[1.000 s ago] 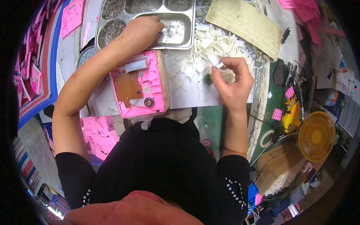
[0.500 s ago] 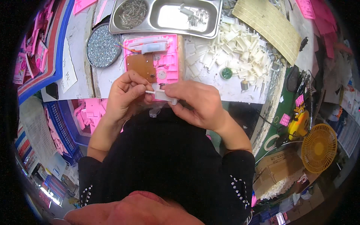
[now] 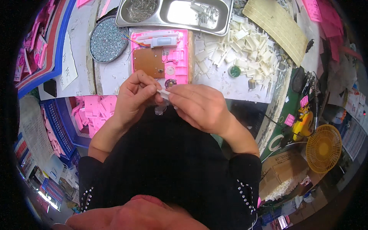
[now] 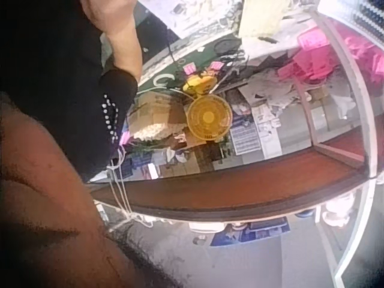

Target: Assemble the internal electronics and plastic shell of a pink toy device using a soldering iron and an electric screwdriver.

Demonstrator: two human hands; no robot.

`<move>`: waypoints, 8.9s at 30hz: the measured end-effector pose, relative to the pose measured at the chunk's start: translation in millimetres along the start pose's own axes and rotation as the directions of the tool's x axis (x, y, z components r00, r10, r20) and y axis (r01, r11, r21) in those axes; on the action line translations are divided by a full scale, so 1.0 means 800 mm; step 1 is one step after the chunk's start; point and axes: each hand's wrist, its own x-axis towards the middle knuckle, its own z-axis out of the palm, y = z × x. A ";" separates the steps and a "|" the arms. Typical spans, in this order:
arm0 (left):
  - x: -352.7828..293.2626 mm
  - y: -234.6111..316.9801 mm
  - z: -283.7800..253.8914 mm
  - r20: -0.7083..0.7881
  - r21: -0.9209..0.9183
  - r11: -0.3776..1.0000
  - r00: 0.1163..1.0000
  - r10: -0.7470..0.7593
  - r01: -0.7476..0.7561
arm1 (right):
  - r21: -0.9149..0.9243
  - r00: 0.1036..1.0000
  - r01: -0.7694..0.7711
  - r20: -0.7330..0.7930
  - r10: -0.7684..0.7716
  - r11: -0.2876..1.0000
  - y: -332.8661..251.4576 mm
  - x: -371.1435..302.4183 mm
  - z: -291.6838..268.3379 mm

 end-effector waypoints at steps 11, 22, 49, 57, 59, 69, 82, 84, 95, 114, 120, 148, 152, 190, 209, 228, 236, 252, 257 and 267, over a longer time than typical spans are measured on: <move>-0.015 0.039 -0.050 0.124 0.940 0.237 0.893 0.433 -0.245 | 0.285 0.848 -0.456 -0.146 0.509 0.843 0.050 -0.017 -0.022; 0.019 0.014 -0.019 0.500 0.854 -0.136 0.724 0.475 -0.501 | -0.281 0.980 -0.191 -0.004 0.198 0.941 0.047 0.011 -0.011; 0.035 0.014 -0.024 0.471 0.866 -0.068 0.766 0.437 -0.495 | -0.297 0.926 -0.291 0.151 0.346 0.909 0.055 0.029 -0.002; 0.036 0.017 -0.018 0.509 0.848 -0.089 0.755 0.413 -0.523 | -0.204 0.930 -0.333 0.093 0.357 0.921 0.054 0.026 -0.026; 0.042 0.019 -0.014 0.543 0.822 -0.100 0.717 0.438 -0.561 | -0.273 0.940 -0.270 0.134 0.315 0.923 0.050 0.035 -0.020; 0.051 0.013 -0.013 0.512 0.857 -0.161 0.770 0.380 -0.490 | -0.389 0.879 -0.335 0.199 0.433 0.858 0.047 0.051 0.006; 0.073 0.008 0.003 0.405 0.906 -0.086 0.787 0.466 -0.415 | -0.320 0.940 -0.302 0.059 0.337 0.898 0.064 0.049 0.004; 0.076 0.008 0.003 0.408 0.906 -0.110 0.778 0.477 -0.408 | -0.405 0.933 -0.240 0.154 0.325 0.882 0.065 0.058 0.000; 0.078 0.011 0.005 0.407 0.904 -0.087 0.778 0.478 -0.420 | -0.417 0.973 0.045 0.224 0.054 0.908 0.061 0.074 -0.005; 0.067 0.014 -0.031 0.468 0.869 -0.134 0.702 0.538 -0.476 | -0.811 0.955 -0.293 -0.230 0.184 0.506 0.205 0.087 -0.130; 0.055 0.022 -0.024 0.435 0.854 0.026 0.741 0.512 -0.519 | -0.853 0.856 -0.364 -0.147 0.496 0.374 0.222 0.118 -0.137; 0.137 0.080 0.096 0.392 0.553 0.833 0.877 -0.279 0.018 | 0.013 0.961 -0.225 -0.161 0.224 0.974 0.049 -0.001 -0.094; 0.136 0.077 0.109 0.487 0.639 0.736 0.858 -0.164 -0.222 | 0.374 0.834 -0.383 -0.253 0.490 0.845 0.030 -0.023 -0.064; 0.267 0.075 0.176 0.713 0.677 0.034 0.666 0.217 -0.736 | -0.005 0.671 -0.727 -0.220 0.708 0.687 0.059 -0.097 -0.112; 0.042 0.008 0.044 0.405 0.677 0.553 0.873 0.270 -0.485 | 0.689 0.554 -0.518 -0.181 0.812 0.507 0.044 -0.094 -0.096; 0.031 -0.018 0.038 0.217 0.412 0.866 0.953 0.210 -0.284 | 0.889 0.629 -0.441 0.405 0.663 -0.125 0.018 -0.029 -0.003; 0.031 -0.026 0.034 0.217 0.474 0.793 0.924 0.315 -0.382 | 0.154 0.923 -0.354 -0.101 0.371 0.922 0.016 -0.043 0.003; 0.030 -0.006 0.016 0.436 0.588 0.481 0.755 0.489 -0.651 | 0.161 0.989 -0.065 -0.124 0.086 0.985 0.024 -0.004 -0.005; 0.031 -0.010 0.017 0.393 0.599 0.466 0.746 0.537 -0.651 | 0.125 0.995 -0.029 -0.094 0.041 0.992 0.027 -0.003 -0.005; 0.032 -0.008 0.015 0.411 0.592 0.450 0.730 0.545 -0.669 | 0.108 0.999 -0.036 -0.018 0.039 0.993 0.028 0.003 -0.013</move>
